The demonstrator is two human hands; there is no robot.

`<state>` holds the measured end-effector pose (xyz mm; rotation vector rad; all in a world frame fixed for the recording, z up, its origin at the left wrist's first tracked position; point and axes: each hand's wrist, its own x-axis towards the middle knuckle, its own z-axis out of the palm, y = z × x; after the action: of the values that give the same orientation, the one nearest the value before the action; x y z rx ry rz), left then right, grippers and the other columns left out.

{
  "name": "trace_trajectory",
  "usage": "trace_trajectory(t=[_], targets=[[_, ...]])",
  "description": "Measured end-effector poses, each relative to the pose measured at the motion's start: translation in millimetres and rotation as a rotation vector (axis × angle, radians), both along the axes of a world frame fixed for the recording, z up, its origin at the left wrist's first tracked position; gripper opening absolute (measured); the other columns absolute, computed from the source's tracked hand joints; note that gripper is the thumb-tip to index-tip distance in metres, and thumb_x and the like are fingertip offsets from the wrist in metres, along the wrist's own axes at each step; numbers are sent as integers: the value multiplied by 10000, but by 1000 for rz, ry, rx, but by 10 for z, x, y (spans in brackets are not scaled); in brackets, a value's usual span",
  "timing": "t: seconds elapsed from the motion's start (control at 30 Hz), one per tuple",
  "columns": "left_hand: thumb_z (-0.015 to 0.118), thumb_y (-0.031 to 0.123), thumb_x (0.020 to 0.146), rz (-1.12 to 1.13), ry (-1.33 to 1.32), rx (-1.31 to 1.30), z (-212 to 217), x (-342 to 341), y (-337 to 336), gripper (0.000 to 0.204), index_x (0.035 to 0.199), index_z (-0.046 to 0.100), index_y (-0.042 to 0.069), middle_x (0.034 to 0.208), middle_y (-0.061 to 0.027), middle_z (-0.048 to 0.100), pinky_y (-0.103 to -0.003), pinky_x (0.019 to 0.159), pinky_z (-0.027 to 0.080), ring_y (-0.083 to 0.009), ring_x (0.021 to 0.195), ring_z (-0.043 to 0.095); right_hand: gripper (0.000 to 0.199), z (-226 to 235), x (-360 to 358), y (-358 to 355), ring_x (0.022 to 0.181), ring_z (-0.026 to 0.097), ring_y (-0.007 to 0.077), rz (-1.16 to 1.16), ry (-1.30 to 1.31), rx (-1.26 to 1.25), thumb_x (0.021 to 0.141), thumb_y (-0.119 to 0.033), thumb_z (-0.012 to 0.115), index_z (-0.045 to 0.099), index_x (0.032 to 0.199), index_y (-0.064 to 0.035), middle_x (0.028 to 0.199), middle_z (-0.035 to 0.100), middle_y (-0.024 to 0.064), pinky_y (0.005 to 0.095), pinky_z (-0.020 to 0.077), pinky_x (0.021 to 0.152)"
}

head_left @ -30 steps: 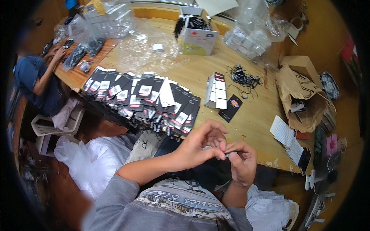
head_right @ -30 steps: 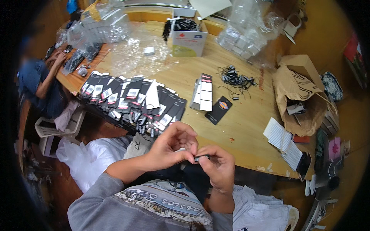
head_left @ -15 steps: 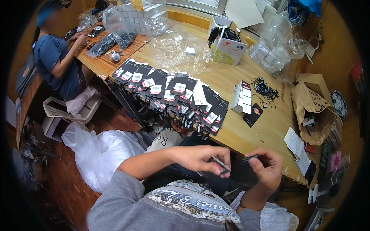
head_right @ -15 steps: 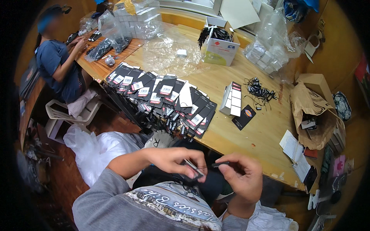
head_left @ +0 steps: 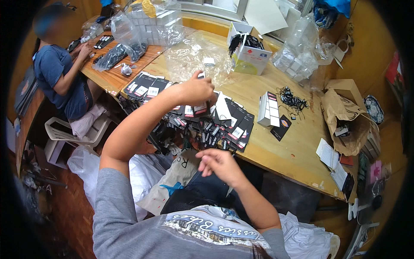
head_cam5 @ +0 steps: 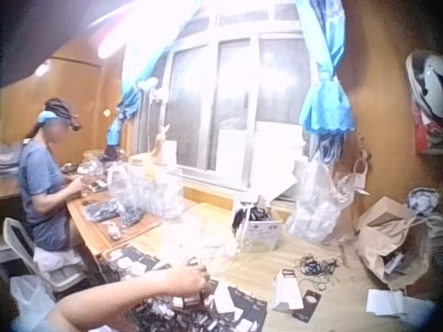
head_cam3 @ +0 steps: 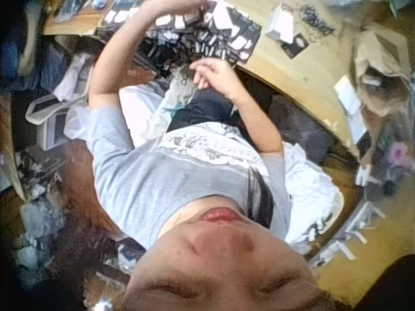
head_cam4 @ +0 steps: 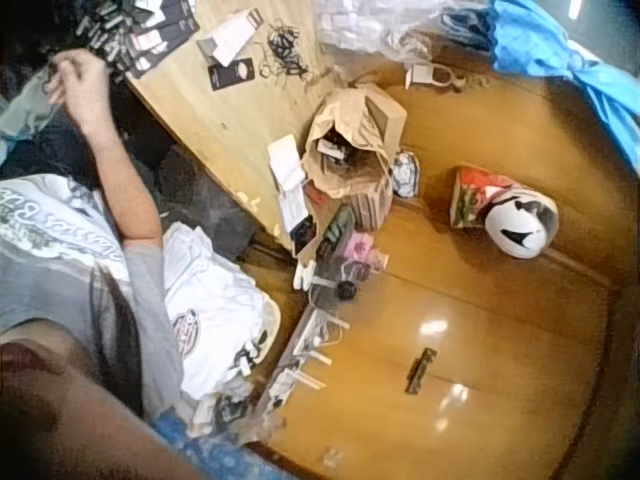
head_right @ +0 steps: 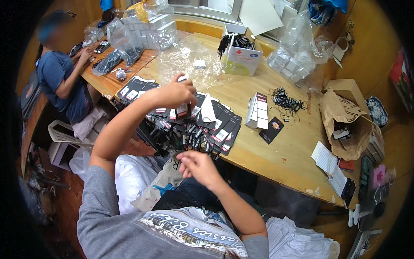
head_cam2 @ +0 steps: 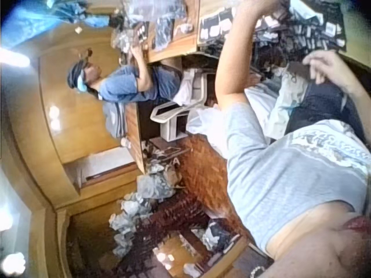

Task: The person repeatedly picks up small black tags and attaches them to thin black cords by hand. They then place the assembled units into a small white box on the table.

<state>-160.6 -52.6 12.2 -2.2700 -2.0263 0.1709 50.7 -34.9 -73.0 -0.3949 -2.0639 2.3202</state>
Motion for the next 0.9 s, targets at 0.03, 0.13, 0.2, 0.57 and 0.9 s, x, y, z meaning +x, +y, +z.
trace_trajectory(t=[0.03, 0.13, 0.2, 0.57, 0.9], targets=[[480, 44, 689, -7, 43, -4, -99, -9, -3, 212, 804, 592, 183, 873, -36, 494, -523, 922, 197, -196, 1005, 414, 203, -35, -10, -65, 566, 530, 77, 30, 23, 38, 839, -108, 437, 528, 951, 34, 657, 561, 57, 196, 433, 528], [505, -17, 643, 97, -47, 118, -280, 62, -64, 275, 844, 572, 158, 980, -45, 457, -465, 900, 245, -207, 1010, 409, 146, 68, 95, -12, 623, 565, 205, -28, 101, 820, 763, -42, 489, 565, 880, 0, 700, 576, 104, 281, 453, 591], [500, -16, 653, 78, -166, 278, -340, 127, -138, 268, 859, 562, 143, 968, -57, 471, -443, 846, 291, -214, 989, 419, 180, 97, 97, 134, 679, 551, 283, -221, 122, 1072, 692, -1, 512, 588, 846, -54, 731, 558, 130, 348, 444, 622], [532, -3, 732, 648, -1096, 1161, -753, 729, -850, 65, 794, 515, 6, 670, -32, 507, -202, 504, 353, -85, 561, 459, 87, 128, -24, 464, 773, 474, 213, -321, 345, 1634, 664, -80, 530, 560, 745, -77, 860, 511, 74, 318, 365, 645], [523, 128, 797, 918, -1549, 881, -1774, 1267, -942, 132, 811, 467, 10, 716, -20, 490, -186, 540, 365, -56, 632, 442, 133, -342, 358, -102, 538, 555, 231, -220, -30, 828, 698, -161, 598, 569, 782, -63, 621, 567, 83, 307, 443, 514]])
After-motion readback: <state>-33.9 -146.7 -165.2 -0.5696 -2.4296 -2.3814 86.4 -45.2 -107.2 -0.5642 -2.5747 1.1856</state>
